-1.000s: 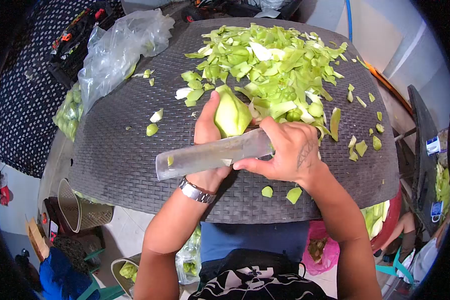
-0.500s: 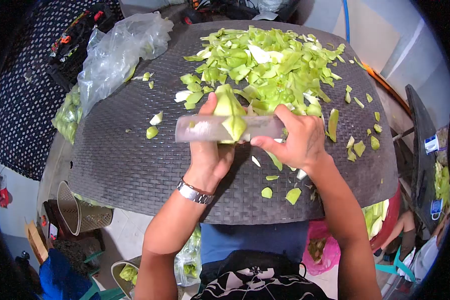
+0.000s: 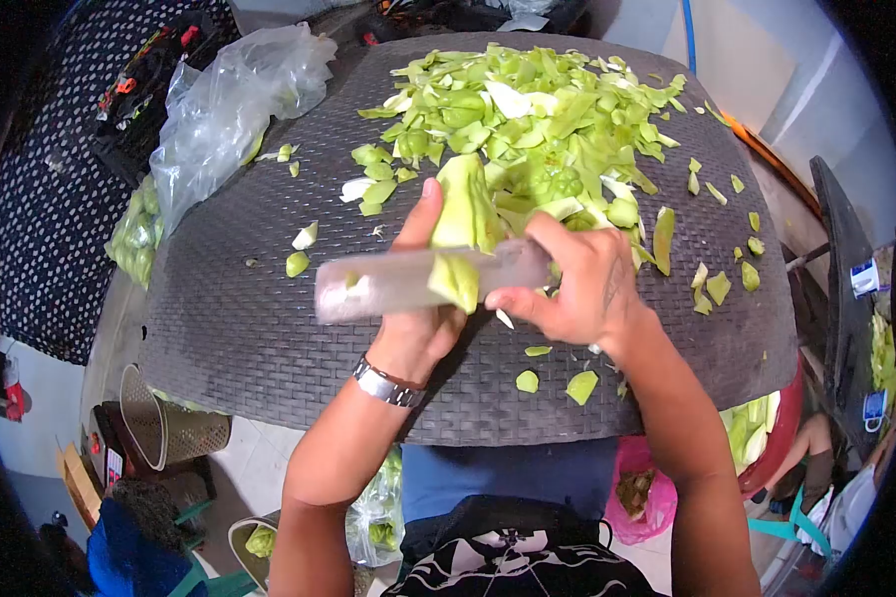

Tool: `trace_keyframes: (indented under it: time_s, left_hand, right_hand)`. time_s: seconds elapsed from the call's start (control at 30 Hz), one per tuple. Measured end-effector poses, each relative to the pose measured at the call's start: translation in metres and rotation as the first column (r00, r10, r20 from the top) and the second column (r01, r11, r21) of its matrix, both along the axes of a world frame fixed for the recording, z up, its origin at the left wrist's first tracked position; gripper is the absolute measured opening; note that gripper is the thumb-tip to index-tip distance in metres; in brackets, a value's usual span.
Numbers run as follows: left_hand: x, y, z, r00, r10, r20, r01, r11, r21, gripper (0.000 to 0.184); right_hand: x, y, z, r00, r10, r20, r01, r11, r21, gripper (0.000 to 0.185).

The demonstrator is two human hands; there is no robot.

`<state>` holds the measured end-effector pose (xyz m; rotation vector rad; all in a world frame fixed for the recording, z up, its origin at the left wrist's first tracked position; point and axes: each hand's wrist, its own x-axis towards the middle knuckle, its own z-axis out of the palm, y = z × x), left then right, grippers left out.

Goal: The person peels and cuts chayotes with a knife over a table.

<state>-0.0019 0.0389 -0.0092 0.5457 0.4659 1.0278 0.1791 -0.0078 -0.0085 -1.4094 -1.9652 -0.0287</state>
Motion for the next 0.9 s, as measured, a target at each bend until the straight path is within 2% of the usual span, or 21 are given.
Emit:
trace_keyframes:
  time_s: [0.07, 0.13, 0.23, 0.27, 0.3, 0.37, 0.43, 0.47, 0.57, 0.63, 0.7, 0.77, 0.8, 0.87, 0.9]
  left_hand:
    - [0.002, 0.002, -0.001, 0.996, 0.076, -0.048, -0.075, 0.997, 0.019, 0.051]
    - [-0.005, 0.004, -0.006, 0.999, 0.034, -0.021, -0.033, 0.999, 0.024, 0.051]
    - [0.000, 0.004, 0.000, 1.000, 0.020, 0.017, -0.021, 0.999, 0.029, 0.052]
    - [-0.001, 0.001, 0.002, 1.000, -0.012, 0.005, 0.012, 0.999, 0.036, 0.053]
    - [-0.002, -0.003, 0.003, 0.999, -0.043, -0.008, 0.043, 0.998, 0.038, 0.053]
    - [0.001, -0.009, 0.002, 0.997, 0.027, -0.067, -0.026, 0.999, 0.025, 0.052]
    - [-0.004, -0.013, 0.002, 0.996, 0.045, -0.076, -0.042, 0.998, 0.037, 0.050]
    - [-0.005, -0.007, -0.002, 0.991, -0.037, -0.130, 0.049, 0.994, 0.094, 0.049]
    - [-0.005, -0.005, 0.005, 0.999, -0.032, -0.018, 0.033, 0.999, 0.030, 0.049]
    - [-0.009, 0.001, 0.004, 0.998, -0.065, -0.028, 0.066, 0.997, 0.038, 0.052]
    - [-0.010, 0.002, 0.008, 0.991, -0.130, 0.021, 0.130, 0.991, 0.036, 0.053]
    - [-0.009, 0.003, 0.007, 0.997, -0.073, 0.007, 0.073, 0.995, -0.070, 0.055]
    - [-0.008, 0.004, 0.006, 0.999, -0.042, 0.001, 0.042, 0.992, -0.120, 0.056]
    - [-0.008, 0.008, 0.002, 0.999, 0.006, -0.052, -0.013, 0.991, -0.137, 0.056]
    - [-0.010, 0.010, 0.001, 0.996, 0.031, -0.082, -0.043, 0.989, -0.145, 0.056]
  right_hand:
    - [0.008, 0.005, -0.004, 0.999, -0.037, 0.009, 0.037, 0.999, -0.003, 0.068]
    - [0.013, 0.007, -0.005, 0.997, -0.070, 0.013, 0.071, 0.997, -0.027, 0.068]
    - [0.000, -0.001, 0.002, 1.000, 0.003, 0.000, -0.003, 0.999, 0.047, 0.068]
    - [-0.004, 0.002, -0.001, 0.999, 0.049, -0.013, -0.047, 0.988, 0.148, 0.067]
    - [-0.002, 0.003, -0.001, 1.000, 0.028, -0.012, -0.027, 0.996, 0.090, 0.066]
    - [0.011, 0.005, 0.000, 1.000, -0.023, -0.010, 0.022, 0.999, -0.028, 0.065]
    - [0.026, 0.012, 0.000, 0.997, -0.076, -0.019, 0.076, 0.997, 0.005, 0.063]
    - [0.034, 0.015, -0.002, 0.993, -0.113, -0.022, 0.113, 0.994, -0.005, 0.063]
    - [0.051, 0.022, -0.006, 0.984, -0.180, -0.011, 0.180, 0.984, -0.014, 0.061]
    - [0.062, 0.023, -0.005, 0.972, -0.228, 0.053, 0.229, 0.973, -0.027, 0.061]
    - [0.076, 0.026, -0.004, 0.925, -0.380, 0.035, 0.381, 0.919, -0.098, 0.068]
    - [0.094, 0.024, -0.004, 0.870, -0.493, 0.012, 0.486, 0.855, -0.182, 0.073]
    - [0.094, 0.026, -0.003, 0.854, -0.511, -0.092, 0.476, 0.841, -0.257, 0.082]
    - [0.100, 0.021, 0.008, 0.785, -0.571, -0.242, 0.271, 0.666, -0.695, 0.087]
    - [0.095, 0.018, 0.012, 0.756, -0.590, -0.282, 0.198, 0.617, -0.762, 0.090]
